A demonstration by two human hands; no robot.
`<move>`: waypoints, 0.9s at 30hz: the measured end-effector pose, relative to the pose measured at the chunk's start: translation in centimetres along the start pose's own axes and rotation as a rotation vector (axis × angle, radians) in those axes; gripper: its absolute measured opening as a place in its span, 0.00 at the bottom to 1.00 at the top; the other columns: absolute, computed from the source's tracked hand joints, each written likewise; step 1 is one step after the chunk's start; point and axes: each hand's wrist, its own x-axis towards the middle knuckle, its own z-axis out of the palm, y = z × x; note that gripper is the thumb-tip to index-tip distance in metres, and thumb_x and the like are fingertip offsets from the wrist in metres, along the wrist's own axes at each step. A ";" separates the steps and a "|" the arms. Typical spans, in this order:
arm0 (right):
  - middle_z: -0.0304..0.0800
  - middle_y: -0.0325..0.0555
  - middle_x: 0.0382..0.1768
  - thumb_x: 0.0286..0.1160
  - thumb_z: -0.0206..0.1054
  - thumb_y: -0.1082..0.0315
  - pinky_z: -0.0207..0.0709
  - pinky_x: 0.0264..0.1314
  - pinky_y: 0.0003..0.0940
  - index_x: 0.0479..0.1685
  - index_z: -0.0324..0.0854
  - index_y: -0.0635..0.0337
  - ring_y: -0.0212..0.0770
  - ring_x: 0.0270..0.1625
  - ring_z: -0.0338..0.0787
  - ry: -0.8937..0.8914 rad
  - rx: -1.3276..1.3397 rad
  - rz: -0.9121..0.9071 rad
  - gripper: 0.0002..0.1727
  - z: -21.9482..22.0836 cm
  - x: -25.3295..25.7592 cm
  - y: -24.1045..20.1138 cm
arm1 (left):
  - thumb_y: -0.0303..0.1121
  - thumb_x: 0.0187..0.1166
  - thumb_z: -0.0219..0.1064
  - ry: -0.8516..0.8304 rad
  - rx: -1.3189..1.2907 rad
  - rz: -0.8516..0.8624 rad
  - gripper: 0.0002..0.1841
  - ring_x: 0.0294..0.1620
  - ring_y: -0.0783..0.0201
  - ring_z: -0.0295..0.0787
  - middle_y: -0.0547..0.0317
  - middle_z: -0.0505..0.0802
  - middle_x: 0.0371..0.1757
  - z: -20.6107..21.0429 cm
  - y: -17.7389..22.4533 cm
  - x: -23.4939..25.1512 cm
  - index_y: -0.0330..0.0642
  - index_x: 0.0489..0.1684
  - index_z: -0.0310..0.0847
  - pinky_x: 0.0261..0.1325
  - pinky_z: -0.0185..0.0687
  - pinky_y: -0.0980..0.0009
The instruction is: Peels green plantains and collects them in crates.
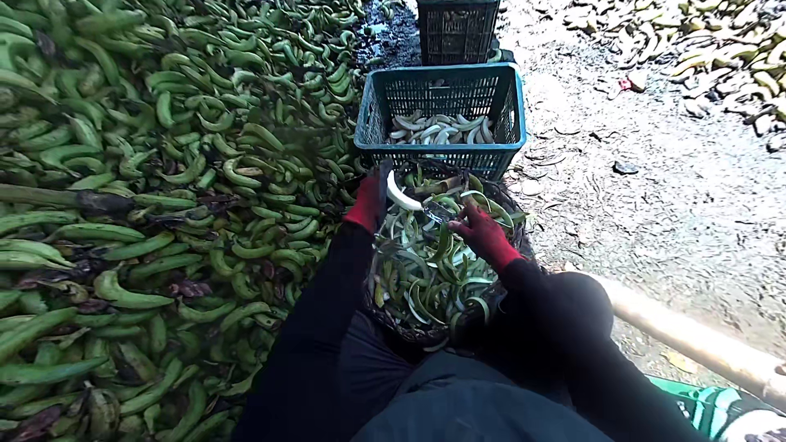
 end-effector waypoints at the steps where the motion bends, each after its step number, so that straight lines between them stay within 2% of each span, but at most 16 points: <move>1: 0.84 0.62 0.52 0.80 0.66 0.39 0.81 0.42 0.69 0.63 0.80 0.53 0.64 0.45 0.88 0.060 -0.091 -0.060 0.28 0.2 -0.3 0.0 | 0.54 0.92 0.49 0.035 0.109 0.083 0.31 0.79 0.56 0.76 0.46 0.79 0.80 0.1 3.6 0.7 0.41 0.86 0.64 0.79 0.73 0.53; 3: 0.82 0.67 0.57 0.76 0.73 0.44 0.79 0.52 0.71 0.62 0.81 0.53 0.70 0.56 0.86 0.196 -0.264 -0.152 0.27 0.2 -0.6 -0.2 | 0.57 0.90 0.51 0.152 0.287 0.201 0.38 0.85 0.53 0.69 0.42 0.73 0.85 0.7 8.6 2.4 0.39 0.90 0.55 0.86 0.64 0.52; 5: 0.81 0.69 0.60 0.68 0.81 0.50 0.76 0.56 0.73 0.63 0.81 0.52 0.73 0.61 0.83 0.229 -0.315 -0.136 0.28 -0.5 -0.3 -0.5 | 0.53 0.92 0.50 0.138 0.338 0.269 0.35 0.86 0.55 0.68 0.43 0.74 0.85 1.4 9.9 2.7 0.38 0.90 0.57 0.88 0.61 0.56; 7: 0.81 0.71 0.61 0.68 0.82 0.52 0.76 0.56 0.75 0.63 0.81 0.53 0.74 0.61 0.83 0.184 -0.260 -0.078 0.27 -1.3 -0.4 -0.2 | 0.45 0.93 0.51 -0.016 0.303 0.250 0.27 0.79 0.57 0.77 0.44 0.81 0.78 1.9 7.2 1.4 0.37 0.83 0.67 0.82 0.70 0.58; 8: 0.82 0.69 0.60 0.70 0.80 0.50 0.77 0.54 0.74 0.61 0.81 0.52 0.73 0.59 0.85 0.169 -0.197 -0.066 0.25 -1.6 -0.4 -0.1 | 0.42 0.93 0.53 -0.112 0.280 0.186 0.24 0.73 0.57 0.81 0.44 0.84 0.73 2.0 5.1 0.6 0.37 0.80 0.71 0.77 0.75 0.57; 10: 0.82 0.66 0.57 0.72 0.78 0.48 0.79 0.48 0.72 0.60 0.82 0.51 0.70 0.53 0.86 0.173 -0.119 -0.087 0.24 -2.1 -0.3 0.0 | 0.39 0.91 0.56 -0.278 0.263 0.061 0.22 0.68 0.56 0.84 0.43 0.86 0.69 1.6 0.8 -0.9 0.37 0.76 0.74 0.73 0.78 0.55; 12: 0.82 0.66 0.56 0.71 0.79 0.49 0.77 0.51 0.74 0.58 0.82 0.50 0.70 0.55 0.85 0.172 -0.153 -0.124 0.23 -2.2 -0.3 -0.1 | 0.38 0.87 0.63 -0.423 0.338 0.021 0.24 0.69 0.55 0.84 0.45 0.86 0.71 1.3 -2.4 -2.7 0.40 0.79 0.72 0.74 0.77 0.52; 14: 0.83 0.62 0.56 0.73 0.77 0.46 0.78 0.51 0.71 0.59 0.83 0.50 0.66 0.55 0.86 0.162 -0.117 -0.185 0.24 -2.2 -0.3 -0.9 | 0.43 0.78 0.73 -0.539 0.515 0.053 0.34 0.74 0.52 0.82 0.45 0.84 0.75 1.9 -4.7 -4.1 0.43 0.83 0.69 0.77 0.75 0.47; 16: 0.85 0.61 0.55 0.73 0.77 0.46 0.79 0.51 0.68 0.58 0.85 0.54 0.64 0.54 0.87 0.172 -0.086 -0.283 0.24 -2.3 0.2 -1.8 | 0.46 0.74 0.77 -0.545 0.540 0.111 0.37 0.75 0.48 0.80 0.42 0.84 0.74 3.2 -6.2 -5.0 0.41 0.82 0.71 0.79 0.73 0.43; 18: 0.85 0.62 0.56 0.72 0.76 0.45 0.77 0.57 0.69 0.58 0.86 0.53 0.66 0.58 0.86 0.194 -0.153 -0.298 0.25 -2.1 0.4 -2.1 | 0.44 0.81 0.71 -0.484 0.412 0.120 0.24 0.66 0.54 0.86 0.46 0.89 0.65 4.3 -7.0 -5.5 0.40 0.70 0.81 0.72 0.79 0.49; 21: 0.83 0.67 0.62 0.73 0.74 0.43 0.73 0.61 0.74 0.60 0.86 0.48 0.70 0.63 0.84 0.248 -0.265 -0.132 0.25 -2.0 0.5 -1.5 | 0.37 0.87 0.63 -0.490 0.406 0.080 0.17 0.59 0.52 0.89 0.45 0.91 0.61 4.1 -6.1 -6.0 0.38 0.66 0.84 0.67 0.82 0.48; 23: 0.80 0.67 0.65 0.75 0.72 0.42 0.74 0.57 0.76 0.64 0.82 0.46 0.72 0.63 0.83 0.270 -0.219 0.011 0.25 -2.4 0.6 -0.3 | 0.37 0.83 0.67 -0.528 0.579 0.172 0.15 0.65 0.54 0.87 0.51 0.90 0.66 3.4 -6.2 -6.2 0.43 0.62 0.88 0.68 0.80 0.47; 24: 0.81 0.65 0.65 0.76 0.71 0.41 0.75 0.54 0.75 0.65 0.81 0.46 0.70 0.61 0.84 0.278 -0.129 0.056 0.26 -2.6 0.5 0.2 | 0.40 0.80 0.70 -0.538 0.734 0.234 0.17 0.75 0.54 0.80 0.55 0.85 0.75 3.0 -6.5 -6.3 0.49 0.64 0.89 0.75 0.75 0.45; 25: 0.83 0.62 0.61 0.79 0.68 0.40 0.78 0.49 0.72 0.67 0.79 0.47 0.66 0.55 0.87 0.274 -0.001 0.091 0.27 -2.9 0.3 0.6 | 0.48 0.76 0.73 -0.538 0.899 0.281 0.24 0.84 0.49 0.69 0.55 0.77 0.83 2.5 -6.8 -6.4 0.56 0.71 0.85 0.80 0.67 0.40; 26: 0.86 0.57 0.53 0.81 0.65 0.38 0.80 0.43 0.66 0.69 0.77 0.49 0.60 0.46 0.87 0.260 0.171 0.125 0.29 -3.1 0.1 0.8 | 0.53 0.74 0.74 -0.521 1.011 0.291 0.31 0.89 0.43 0.59 0.51 0.69 0.89 2.2 -7.0 -6.4 0.62 0.79 0.78 0.81 0.61 0.34; 27: 0.85 0.51 0.43 0.81 0.62 0.36 0.80 0.34 0.55 0.69 0.75 0.49 0.51 0.35 0.84 0.246 0.371 0.152 0.30 -3.2 -0.2 0.9 | 0.51 0.74 0.74 -0.486 1.018 0.287 0.34 0.89 0.42 0.59 0.49 0.66 0.91 1.7 -6.9 -6.5 0.62 0.84 0.72 0.82 0.61 0.35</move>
